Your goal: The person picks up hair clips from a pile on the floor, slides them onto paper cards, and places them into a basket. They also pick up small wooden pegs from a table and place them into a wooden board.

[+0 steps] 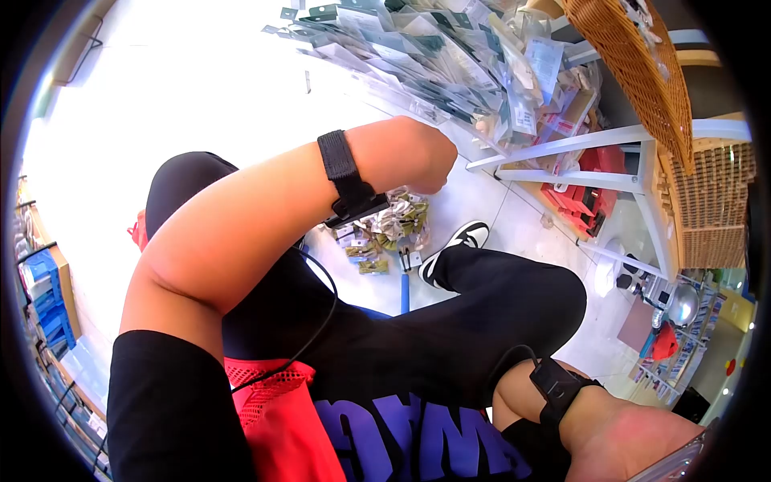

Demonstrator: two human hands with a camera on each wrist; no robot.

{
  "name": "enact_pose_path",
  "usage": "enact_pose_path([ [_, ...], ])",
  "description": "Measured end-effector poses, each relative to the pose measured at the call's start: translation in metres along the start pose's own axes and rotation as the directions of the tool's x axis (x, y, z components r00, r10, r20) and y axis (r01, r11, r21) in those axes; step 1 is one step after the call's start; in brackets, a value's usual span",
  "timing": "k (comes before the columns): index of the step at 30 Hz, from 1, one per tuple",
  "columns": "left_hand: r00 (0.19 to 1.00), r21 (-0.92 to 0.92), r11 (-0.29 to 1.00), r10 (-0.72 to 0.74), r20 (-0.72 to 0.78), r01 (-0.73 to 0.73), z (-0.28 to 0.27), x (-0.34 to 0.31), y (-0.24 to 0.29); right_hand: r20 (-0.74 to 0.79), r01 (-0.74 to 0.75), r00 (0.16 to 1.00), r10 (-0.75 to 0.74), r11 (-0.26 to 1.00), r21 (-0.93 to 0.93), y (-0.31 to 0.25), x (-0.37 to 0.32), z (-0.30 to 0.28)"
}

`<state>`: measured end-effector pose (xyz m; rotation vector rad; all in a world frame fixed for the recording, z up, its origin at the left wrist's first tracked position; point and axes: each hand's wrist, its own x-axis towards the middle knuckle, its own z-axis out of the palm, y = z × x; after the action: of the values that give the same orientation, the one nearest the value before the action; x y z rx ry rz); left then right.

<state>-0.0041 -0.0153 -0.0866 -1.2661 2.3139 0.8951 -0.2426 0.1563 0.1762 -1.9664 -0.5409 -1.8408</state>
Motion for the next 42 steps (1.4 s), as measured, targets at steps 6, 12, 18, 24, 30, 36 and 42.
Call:
enact_pose_path([
  [6,0.999,-0.001,1.000,0.017,0.038,-0.017,-0.006,-0.002,0.004,0.252,0.178,0.959,0.129,0.414,-0.892,0.019,0.004,0.021],
  [12,0.985,-0.107,0.989,0.090,-0.146,-0.107,0.001,-0.005,0.000,0.100,0.025,0.977,0.187,0.367,-0.930,0.003,-0.003,0.013],
  [18,0.966,-0.208,0.945,0.230,-0.120,-0.251,-0.026,-0.020,0.011,0.208,0.064,0.955,0.210,0.540,-0.839,-0.046,-0.006,-0.011],
  [24,0.873,-0.513,0.707,0.381,-0.304,-0.487,-0.092,-0.047,0.029,-0.223,-0.216,0.972,0.077,0.675,-0.705,0.062,-0.012,0.015],
  [30,0.813,-0.582,0.590,0.256,-0.523,-0.560,-0.078,-0.037,0.013,-0.285,-0.651,0.715,0.638,0.461,-0.603,0.097,0.013,-0.025],
  [36,0.705,-0.251,0.775,0.325,-0.630,-0.581,-0.045,-0.054,-0.006,-0.153,-0.488,0.289,0.945,0.007,-0.873,0.207,0.074,-0.079],
  [42,0.707,-0.091,0.884,0.302,-0.639,-0.459,-0.049,-0.063,-0.012,0.020,-0.141,-0.140,0.990,0.000,-0.990,0.340,0.033,-0.159],
])
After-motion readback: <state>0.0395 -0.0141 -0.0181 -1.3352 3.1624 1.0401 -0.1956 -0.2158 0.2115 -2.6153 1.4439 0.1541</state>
